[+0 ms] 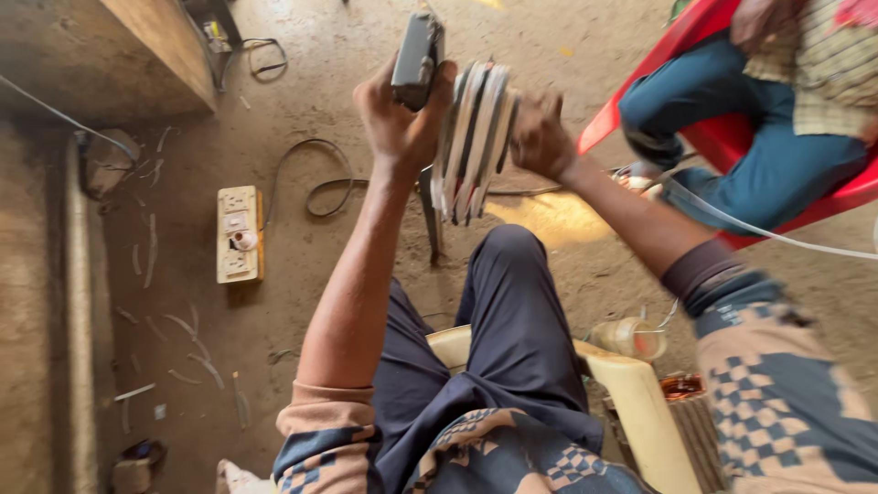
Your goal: The person sits with a stack of white wire bundles on the lap and uses a thin white string to tie them together. The person wraps the string around the bundle, pulls it tight, and secures it with a knot. The person uses red-handled scissors to cut the string after each tie.
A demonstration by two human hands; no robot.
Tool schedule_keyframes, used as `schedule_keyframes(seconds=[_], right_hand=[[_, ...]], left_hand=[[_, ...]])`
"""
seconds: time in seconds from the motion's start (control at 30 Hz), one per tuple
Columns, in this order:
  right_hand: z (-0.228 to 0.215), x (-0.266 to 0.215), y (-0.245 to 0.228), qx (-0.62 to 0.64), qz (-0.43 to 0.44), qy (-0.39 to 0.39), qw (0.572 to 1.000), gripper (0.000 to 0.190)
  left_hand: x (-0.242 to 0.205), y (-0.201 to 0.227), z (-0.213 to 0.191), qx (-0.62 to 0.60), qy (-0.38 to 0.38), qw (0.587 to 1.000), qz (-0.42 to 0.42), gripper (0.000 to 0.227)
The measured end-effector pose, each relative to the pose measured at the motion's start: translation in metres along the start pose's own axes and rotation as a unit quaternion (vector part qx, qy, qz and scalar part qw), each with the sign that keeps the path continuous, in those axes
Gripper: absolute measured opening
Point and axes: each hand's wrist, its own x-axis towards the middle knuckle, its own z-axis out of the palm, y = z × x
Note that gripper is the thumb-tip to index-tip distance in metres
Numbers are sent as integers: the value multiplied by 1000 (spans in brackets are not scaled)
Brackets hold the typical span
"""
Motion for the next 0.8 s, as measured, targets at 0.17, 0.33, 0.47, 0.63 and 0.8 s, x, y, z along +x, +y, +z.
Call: schedule_keyframes(seconds=[0.17,0.33,0.47,0.63,0.8], right_hand=[[-9,-52,-95,379,127,-228,888,8],[-94,-46,-123,519,167,-194,816,7],[-168,-13,-72,608,143,-288,726,10],[-250,54,15,589,12,-274,760,12],[-174,135,121,397,-51,-67,914,13]], left_hand=[[5,-15,3,23,21,999,-30,33],[18,-46,-4,82,59,995,-10,38],[19,-51,-8,227,114,962,98,34],[18,-43,5,137,70,988,28,33],[13,-30,4,44,30,998,-21,37]])
